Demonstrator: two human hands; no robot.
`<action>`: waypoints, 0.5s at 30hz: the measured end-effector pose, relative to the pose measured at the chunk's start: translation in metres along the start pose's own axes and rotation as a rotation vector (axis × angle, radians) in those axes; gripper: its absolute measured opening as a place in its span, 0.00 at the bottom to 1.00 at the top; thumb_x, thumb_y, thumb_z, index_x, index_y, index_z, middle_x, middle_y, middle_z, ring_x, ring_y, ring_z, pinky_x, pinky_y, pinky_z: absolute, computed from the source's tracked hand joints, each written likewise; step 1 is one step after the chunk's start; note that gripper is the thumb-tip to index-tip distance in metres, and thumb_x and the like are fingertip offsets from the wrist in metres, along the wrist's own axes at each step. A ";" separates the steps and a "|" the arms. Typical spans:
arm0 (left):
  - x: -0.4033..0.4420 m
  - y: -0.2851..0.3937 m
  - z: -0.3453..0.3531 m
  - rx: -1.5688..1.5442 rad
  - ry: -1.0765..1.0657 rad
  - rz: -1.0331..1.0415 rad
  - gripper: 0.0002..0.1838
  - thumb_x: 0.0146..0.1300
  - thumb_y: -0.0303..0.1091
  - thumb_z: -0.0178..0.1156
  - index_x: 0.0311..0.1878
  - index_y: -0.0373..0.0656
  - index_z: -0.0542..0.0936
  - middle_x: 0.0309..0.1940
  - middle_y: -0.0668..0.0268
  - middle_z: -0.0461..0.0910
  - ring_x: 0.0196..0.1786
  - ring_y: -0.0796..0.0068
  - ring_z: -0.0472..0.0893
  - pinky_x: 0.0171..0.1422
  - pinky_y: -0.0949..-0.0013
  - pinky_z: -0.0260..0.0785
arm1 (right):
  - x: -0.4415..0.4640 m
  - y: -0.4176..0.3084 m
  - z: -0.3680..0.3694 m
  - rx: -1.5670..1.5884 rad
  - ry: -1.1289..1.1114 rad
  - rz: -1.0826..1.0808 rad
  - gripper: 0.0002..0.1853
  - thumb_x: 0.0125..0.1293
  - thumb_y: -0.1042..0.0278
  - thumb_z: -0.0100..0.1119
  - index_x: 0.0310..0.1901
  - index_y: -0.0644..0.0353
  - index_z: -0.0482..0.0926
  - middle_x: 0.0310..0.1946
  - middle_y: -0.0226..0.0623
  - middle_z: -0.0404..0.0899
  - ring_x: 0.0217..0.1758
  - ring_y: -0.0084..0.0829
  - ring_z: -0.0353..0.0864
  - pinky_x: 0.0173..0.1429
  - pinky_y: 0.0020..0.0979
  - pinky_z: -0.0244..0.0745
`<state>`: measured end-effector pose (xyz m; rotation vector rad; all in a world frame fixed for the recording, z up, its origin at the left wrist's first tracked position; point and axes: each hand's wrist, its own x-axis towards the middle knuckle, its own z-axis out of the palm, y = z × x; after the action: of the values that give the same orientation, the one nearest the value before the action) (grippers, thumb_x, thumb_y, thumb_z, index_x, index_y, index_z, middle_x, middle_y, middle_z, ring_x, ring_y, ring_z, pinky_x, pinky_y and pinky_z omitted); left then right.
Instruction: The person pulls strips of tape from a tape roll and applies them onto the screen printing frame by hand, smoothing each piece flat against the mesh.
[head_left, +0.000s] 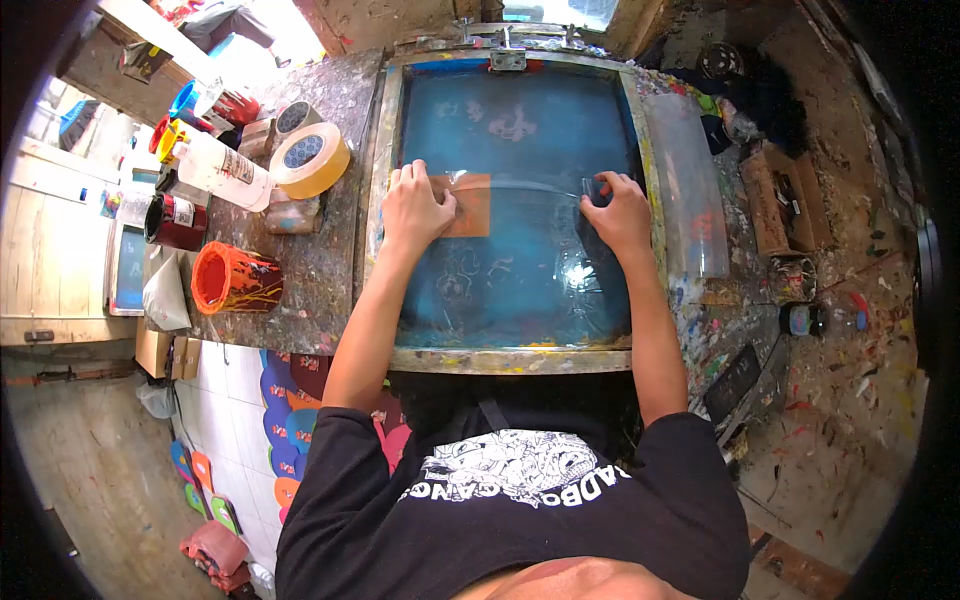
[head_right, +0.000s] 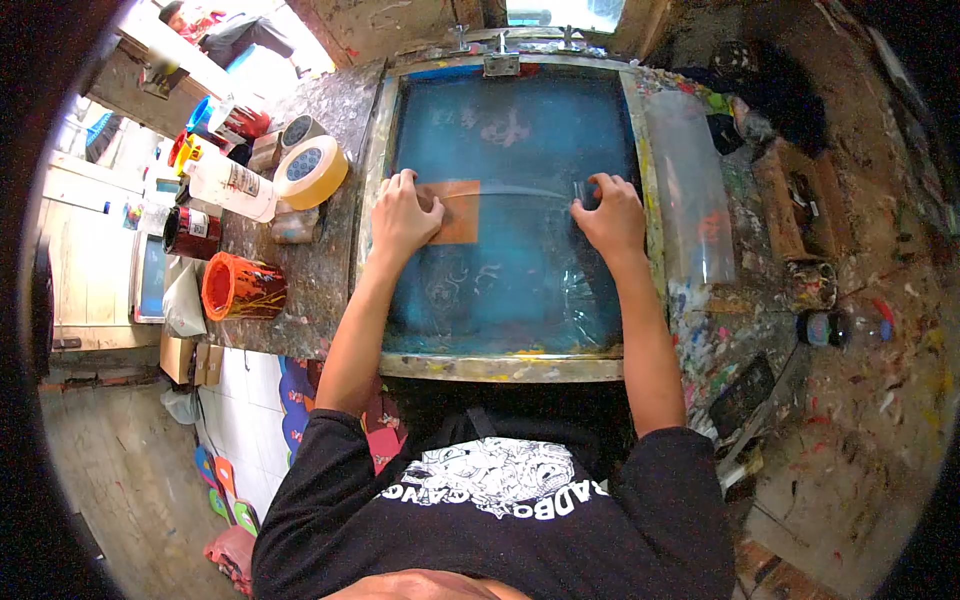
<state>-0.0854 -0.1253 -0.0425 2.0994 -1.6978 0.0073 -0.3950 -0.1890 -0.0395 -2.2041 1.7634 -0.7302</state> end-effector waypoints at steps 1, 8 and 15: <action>0.001 0.000 -0.001 0.005 0.000 0.015 0.23 0.57 0.41 0.68 0.51 0.37 0.77 0.47 0.52 0.82 0.54 0.51 0.82 0.56 0.52 0.79 | 0.002 0.000 0.001 0.009 -0.008 -0.003 0.18 0.59 0.64 0.70 0.51 0.59 0.85 0.45 0.40 0.83 0.52 0.45 0.81 0.58 0.44 0.79; 0.019 -0.001 -0.010 0.109 -0.032 0.154 0.19 0.54 0.35 0.65 0.47 0.38 0.78 0.44 0.55 0.81 0.54 0.52 0.82 0.57 0.52 0.79 | 0.024 0.014 0.005 -0.018 -0.034 -0.268 0.21 0.59 0.70 0.67 0.56 0.56 0.85 0.57 0.44 0.77 0.63 0.46 0.76 0.69 0.42 0.74; 0.029 -0.016 0.005 -0.152 -0.034 0.459 0.23 0.56 0.26 0.58 0.58 0.40 0.80 0.48 0.58 0.85 0.57 0.54 0.81 0.67 0.57 0.73 | 0.024 0.020 0.009 0.093 -0.054 -0.322 0.09 0.60 0.72 0.66 0.43 0.60 0.85 0.49 0.43 0.80 0.58 0.47 0.78 0.66 0.43 0.75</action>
<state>-0.0647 -0.1516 -0.0441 1.5739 -2.0925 -0.0185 -0.4033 -0.2183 -0.0505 -2.4460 1.3355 -0.7901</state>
